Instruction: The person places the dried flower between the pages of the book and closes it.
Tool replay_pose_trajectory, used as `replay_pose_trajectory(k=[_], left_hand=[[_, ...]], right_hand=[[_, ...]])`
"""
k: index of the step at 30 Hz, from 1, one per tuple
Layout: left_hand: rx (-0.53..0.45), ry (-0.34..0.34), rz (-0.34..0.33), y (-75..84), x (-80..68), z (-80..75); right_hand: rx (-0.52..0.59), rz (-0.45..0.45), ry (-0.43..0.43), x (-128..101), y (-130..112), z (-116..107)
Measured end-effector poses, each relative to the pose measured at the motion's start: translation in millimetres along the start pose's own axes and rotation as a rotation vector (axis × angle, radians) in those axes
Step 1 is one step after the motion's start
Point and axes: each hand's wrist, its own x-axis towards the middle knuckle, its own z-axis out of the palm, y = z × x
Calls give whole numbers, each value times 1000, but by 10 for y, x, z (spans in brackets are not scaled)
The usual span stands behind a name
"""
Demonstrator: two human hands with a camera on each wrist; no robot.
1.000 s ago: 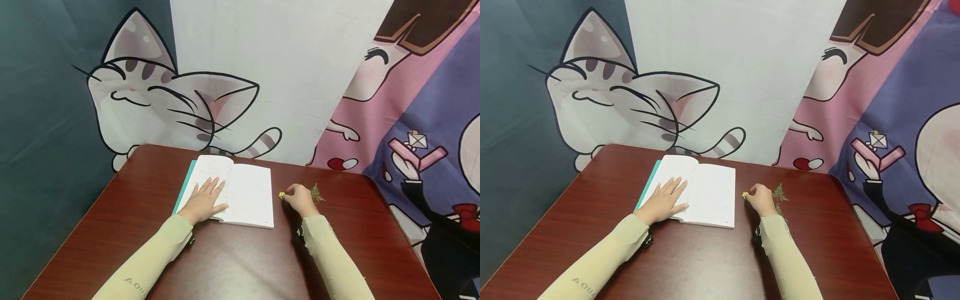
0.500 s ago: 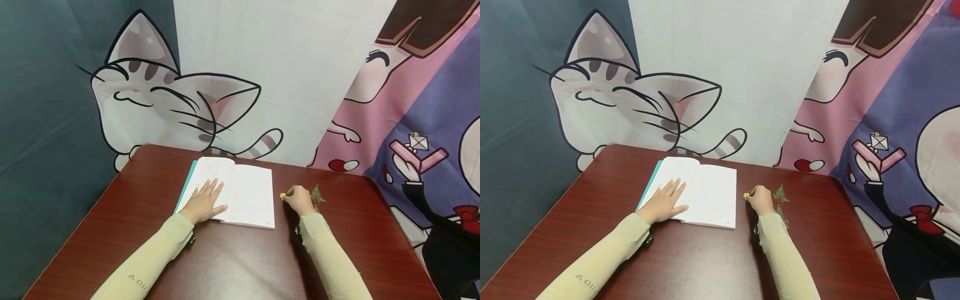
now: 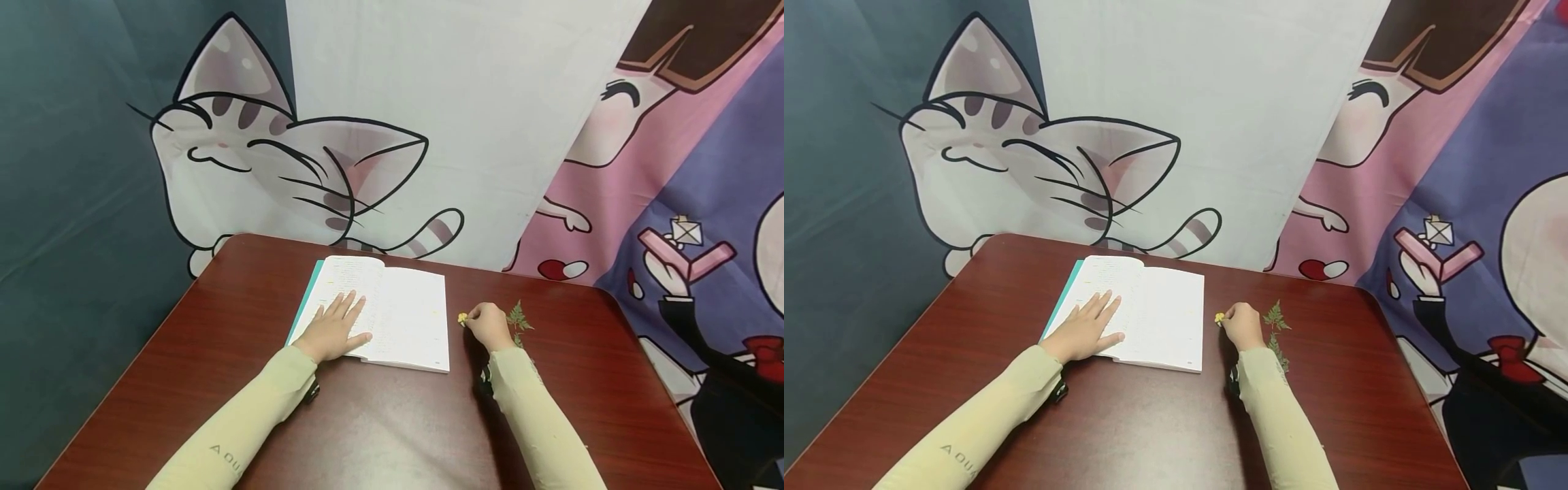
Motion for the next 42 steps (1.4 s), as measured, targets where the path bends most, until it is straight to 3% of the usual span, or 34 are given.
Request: replay_pose_trajectory(k=[15,32,42], left_hand=[[-24,-5,5,-29,12,26],[-13,-39,-1,-22,17,9],[-10,-43,-14,-25,15,3]], right_hand=[[98,18,21,-70,-13,-41],[478,115,-64,-98,-245,-25],[577,119,-86,-53,-519,145]])
